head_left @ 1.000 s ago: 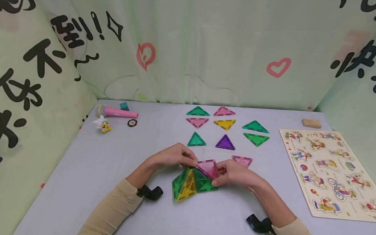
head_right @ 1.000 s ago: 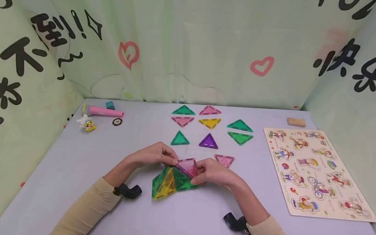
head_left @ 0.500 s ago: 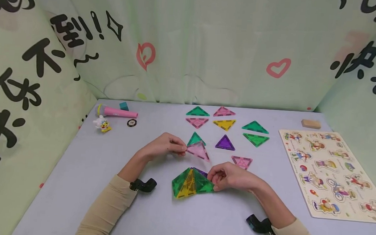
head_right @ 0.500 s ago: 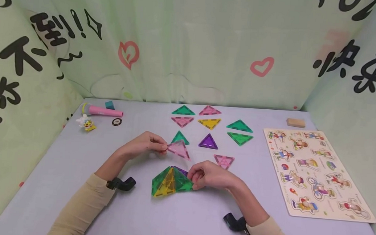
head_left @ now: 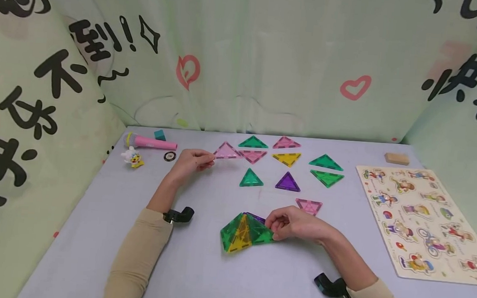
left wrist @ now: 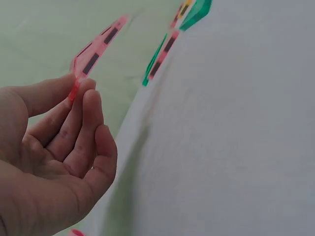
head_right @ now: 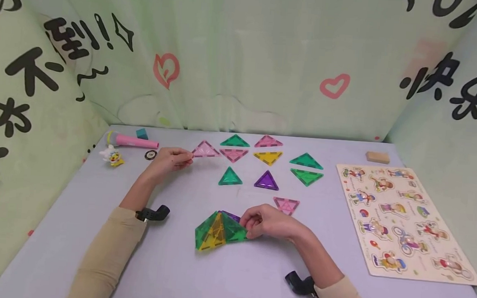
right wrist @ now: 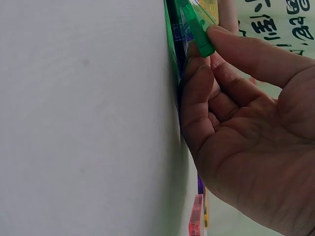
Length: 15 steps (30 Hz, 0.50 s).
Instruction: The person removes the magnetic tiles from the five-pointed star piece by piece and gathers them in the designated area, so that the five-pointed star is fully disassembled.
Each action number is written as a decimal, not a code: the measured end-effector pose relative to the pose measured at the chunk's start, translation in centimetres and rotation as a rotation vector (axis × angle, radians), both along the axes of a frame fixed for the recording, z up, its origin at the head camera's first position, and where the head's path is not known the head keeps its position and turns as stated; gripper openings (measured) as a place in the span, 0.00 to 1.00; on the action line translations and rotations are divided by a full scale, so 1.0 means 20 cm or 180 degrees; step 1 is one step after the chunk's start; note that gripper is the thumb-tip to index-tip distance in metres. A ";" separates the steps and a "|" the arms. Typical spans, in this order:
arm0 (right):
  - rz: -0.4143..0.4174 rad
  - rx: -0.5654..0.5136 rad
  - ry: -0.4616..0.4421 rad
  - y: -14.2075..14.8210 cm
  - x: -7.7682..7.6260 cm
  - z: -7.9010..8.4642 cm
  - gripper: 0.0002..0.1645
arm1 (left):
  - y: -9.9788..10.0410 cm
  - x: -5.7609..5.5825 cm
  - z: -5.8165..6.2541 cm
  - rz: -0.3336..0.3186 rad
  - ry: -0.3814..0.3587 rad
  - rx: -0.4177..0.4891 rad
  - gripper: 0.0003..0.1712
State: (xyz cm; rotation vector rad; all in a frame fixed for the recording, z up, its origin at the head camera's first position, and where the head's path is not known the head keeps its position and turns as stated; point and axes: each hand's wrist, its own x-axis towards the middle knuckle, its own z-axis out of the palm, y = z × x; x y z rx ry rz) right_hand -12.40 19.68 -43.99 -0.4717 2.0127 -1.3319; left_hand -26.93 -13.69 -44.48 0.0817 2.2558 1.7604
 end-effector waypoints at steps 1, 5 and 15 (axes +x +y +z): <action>-0.0010 -0.0001 -0.0005 0.00 0.00 0.00 0.15 | 0.00 -0.03 -0.01 0.0054 -0.0005 -0.0008 0.18; -0.0028 -0.0014 -0.0030 0.00 0.01 -0.01 0.15 | -0.03 -0.12 -0.01 0.0183 -0.0056 -0.0177 0.18; -0.0051 0.0005 -0.0018 0.00 0.01 0.00 0.14 | -0.04 -0.25 0.05 0.0247 -0.0116 -0.0738 0.16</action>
